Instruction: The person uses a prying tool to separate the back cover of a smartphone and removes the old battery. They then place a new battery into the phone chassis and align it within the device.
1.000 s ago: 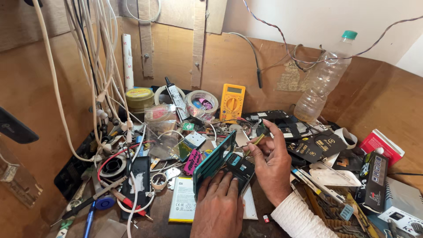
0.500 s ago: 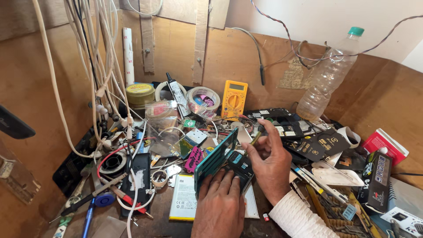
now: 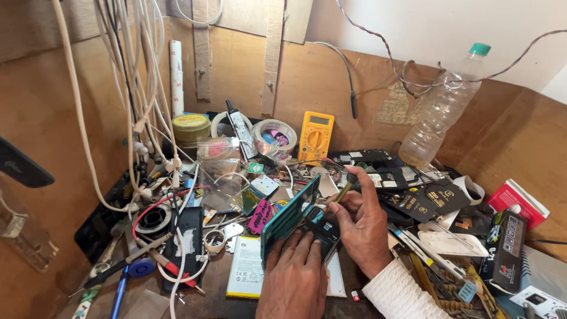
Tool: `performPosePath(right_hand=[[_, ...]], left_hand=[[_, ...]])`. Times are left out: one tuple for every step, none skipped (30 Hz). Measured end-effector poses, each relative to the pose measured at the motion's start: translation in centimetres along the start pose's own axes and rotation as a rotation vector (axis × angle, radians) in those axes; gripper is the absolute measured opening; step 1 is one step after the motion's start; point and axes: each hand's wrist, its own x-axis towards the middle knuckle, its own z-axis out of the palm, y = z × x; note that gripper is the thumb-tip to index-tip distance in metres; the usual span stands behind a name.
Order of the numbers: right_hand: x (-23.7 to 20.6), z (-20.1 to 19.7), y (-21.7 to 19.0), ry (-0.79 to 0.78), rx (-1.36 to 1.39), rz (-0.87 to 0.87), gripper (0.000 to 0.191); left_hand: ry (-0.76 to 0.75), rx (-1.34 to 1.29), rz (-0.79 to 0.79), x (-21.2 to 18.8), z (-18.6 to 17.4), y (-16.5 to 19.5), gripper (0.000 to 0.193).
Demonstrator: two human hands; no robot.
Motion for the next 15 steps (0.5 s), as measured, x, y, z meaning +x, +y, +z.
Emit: performPosePath(right_hand=[[0.01, -0.02, 0.06, -0.011, 0.003, -0.002, 0.072], [-0.05, -0.01, 0.07, -0.022, 0.007, -0.002, 0.071], [-0.16, -0.04, 0.02, -0.028, 0.009, -0.004, 0.071], [-0.2, -0.12, -0.06, -0.024, 0.005, -0.018, 0.071], [-0.27, -0.21, -0.14, -0.023, 0.003, -0.033, 0.071], [-0.24, -0.22, -0.2, -0.025, 0.005, -0.049, 0.071], [-0.23, -0.27, -0.24, -0.002, -0.064, -0.042, 0.072], [-0.18, -0.37, -0.28, 0.024, -0.134, -0.036, 0.073], [-0.09, -0.44, -0.28, 0.049, -0.202, -0.029, 0.074], [-0.07, -0.37, -0.23, 0.075, -0.205, -0.026, 0.069], [0.01, -0.32, -0.19, 0.104, -0.21, -0.023, 0.063], [0.09, -0.31, -0.16, 0.136, -0.219, -0.022, 0.058], [0.08, -0.32, -0.18, 0.131, -0.165, -0.053, 0.058], [0.02, -0.28, -0.22, 0.123, -0.11, -0.086, 0.058], [0.06, -0.19, -0.24, 0.113, -0.052, -0.123, 0.058]], left_hand=[[0.005, 0.003, -0.001, 0.02, 0.06, -0.01, 0.048], [0.009, 0.006, -0.002, -0.05, 0.07, -0.02, 0.048], [0.012, 0.006, 0.001, -0.08, 0.11, 0.01, 0.047], [0.008, 0.003, 0.004, 0.03, 0.16, -0.01, 0.048], [0.007, 0.003, 0.006, 0.1, 0.19, -0.02, 0.049], [0.006, 0.006, 0.004, 0.14, 0.17, -0.09, 0.049], [0.003, 0.011, 0.002, 0.1, 0.15, -0.08, 0.049], [0.001, 0.015, 0.003, 0.11, 0.14, -0.06, 0.05], [-0.003, 0.019, 0.002, 0.12, 0.13, -0.01, 0.05], [-0.002, 0.026, 0.002, -0.05, 0.0, 0.01, 0.048], [-0.003, 0.03, 0.006, -0.11, -0.12, 0.0, 0.047], [-0.001, 0.031, 0.013, -0.1, -0.18, 0.05, 0.046], [-0.002, 0.027, 0.016, -0.1, -0.25, 0.17, 0.046], [0.001, 0.026, 0.017, -0.04, -0.33, 0.24, 0.046], [0.007, 0.028, 0.018, 0.09, -0.45, 0.2, 0.046]])
